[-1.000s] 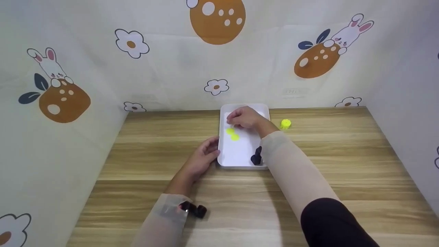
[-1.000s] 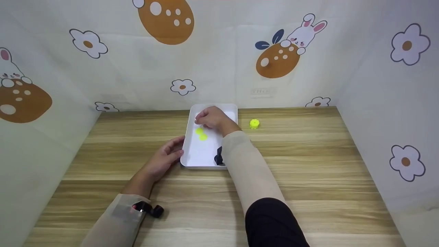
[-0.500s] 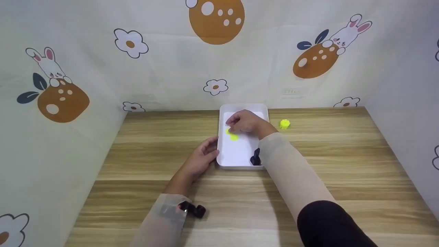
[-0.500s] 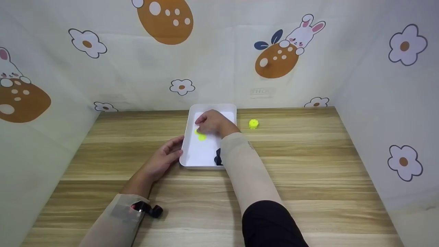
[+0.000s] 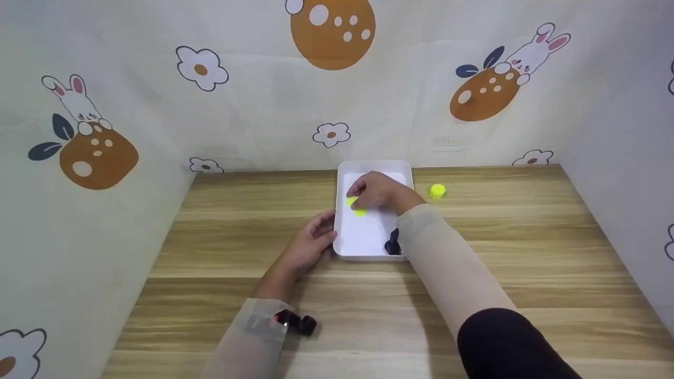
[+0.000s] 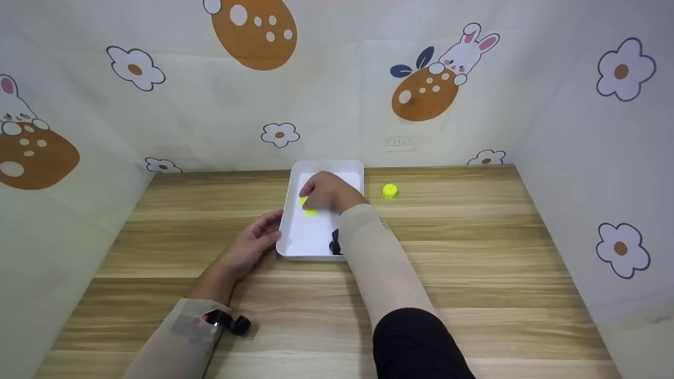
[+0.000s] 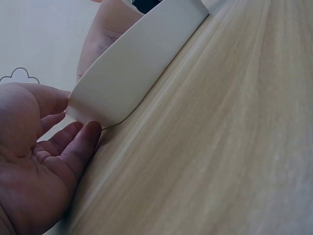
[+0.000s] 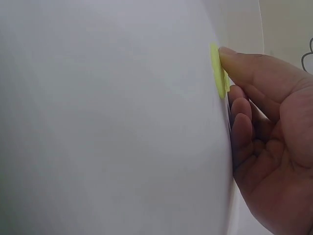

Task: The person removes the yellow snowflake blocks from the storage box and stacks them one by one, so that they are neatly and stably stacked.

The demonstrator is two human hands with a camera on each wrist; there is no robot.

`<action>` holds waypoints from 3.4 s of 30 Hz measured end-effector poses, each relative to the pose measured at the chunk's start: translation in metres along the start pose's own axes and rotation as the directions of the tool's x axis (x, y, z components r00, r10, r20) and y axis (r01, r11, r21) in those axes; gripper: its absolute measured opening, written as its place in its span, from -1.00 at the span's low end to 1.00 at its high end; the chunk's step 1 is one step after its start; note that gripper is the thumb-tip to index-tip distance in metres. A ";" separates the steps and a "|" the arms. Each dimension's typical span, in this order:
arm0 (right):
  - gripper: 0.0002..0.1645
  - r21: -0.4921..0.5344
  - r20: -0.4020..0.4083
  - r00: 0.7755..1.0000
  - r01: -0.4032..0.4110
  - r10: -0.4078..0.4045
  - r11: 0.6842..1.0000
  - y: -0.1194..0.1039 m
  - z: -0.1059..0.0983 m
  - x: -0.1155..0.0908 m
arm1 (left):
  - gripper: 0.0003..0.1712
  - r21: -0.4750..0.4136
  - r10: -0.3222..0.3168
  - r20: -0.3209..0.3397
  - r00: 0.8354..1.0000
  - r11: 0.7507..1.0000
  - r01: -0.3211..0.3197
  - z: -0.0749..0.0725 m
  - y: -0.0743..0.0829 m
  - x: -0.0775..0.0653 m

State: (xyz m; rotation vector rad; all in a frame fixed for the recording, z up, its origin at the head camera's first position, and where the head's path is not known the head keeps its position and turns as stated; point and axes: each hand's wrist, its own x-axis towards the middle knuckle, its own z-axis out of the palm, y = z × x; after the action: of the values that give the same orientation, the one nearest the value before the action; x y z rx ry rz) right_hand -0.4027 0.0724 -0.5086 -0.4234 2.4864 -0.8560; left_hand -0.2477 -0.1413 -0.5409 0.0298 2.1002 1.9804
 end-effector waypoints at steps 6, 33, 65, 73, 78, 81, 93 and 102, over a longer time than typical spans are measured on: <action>-0.75 0.004 -0.017 0.992 0.126 -0.125 0.992 0.004 0.000 -0.001 | -0.32 0.005 0.029 0.008 1.000 1.000 -0.029 0.000 -0.002 0.000; -0.75 0.395 -0.078 0.996 -0.012 0.047 0.919 0.005 -0.012 0.006 | -0.31 0.007 -0.018 -0.004 1.000 1.000 0.018 -0.001 0.001 0.001; -0.55 0.742 -0.311 0.942 0.156 0.128 0.652 0.056 -0.076 -0.114 | -0.32 0.021 0.035 0.011 0.999 0.999 -0.036 -0.001 -0.001 0.001; -0.64 0.782 -0.343 0.918 0.161 0.200 0.603 0.082 -0.080 -0.127 | -0.32 0.039 0.006 -0.011 1.000 0.999 -0.005 -0.001 -0.001 0.001; -0.60 0.766 -0.339 0.917 0.140 0.209 0.627 0.092 -0.079 -0.124 | -0.32 0.042 -0.006 -0.020 1.000 0.999 0.006 -0.001 -0.001 -0.001; -0.58 0.772 -0.337 0.916 0.137 0.216 0.621 0.098 -0.079 -0.122 | -0.33 0.046 -0.011 -0.025 1.000 0.999 0.013 -0.001 0.000 -0.001; -0.49 0.814 -0.312 0.913 0.114 0.263 0.569 0.124 -0.074 -0.114 | -0.33 0.018 -0.009 -0.007 1.000 1.000 0.009 0.000 0.000 -0.001; -0.50 0.824 -0.292 0.911 0.084 0.292 0.561 0.136 -0.073 -0.113 | -0.32 0.008 -0.012 -0.004 1.000 1.000 0.012 0.000 0.002 -0.002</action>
State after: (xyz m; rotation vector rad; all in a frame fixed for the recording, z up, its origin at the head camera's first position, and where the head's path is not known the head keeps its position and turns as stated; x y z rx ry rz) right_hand -0.3645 0.2602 -0.5075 0.2800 2.0334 -2.0760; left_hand -0.2464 -0.1412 -0.5382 0.0144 2.1056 1.9674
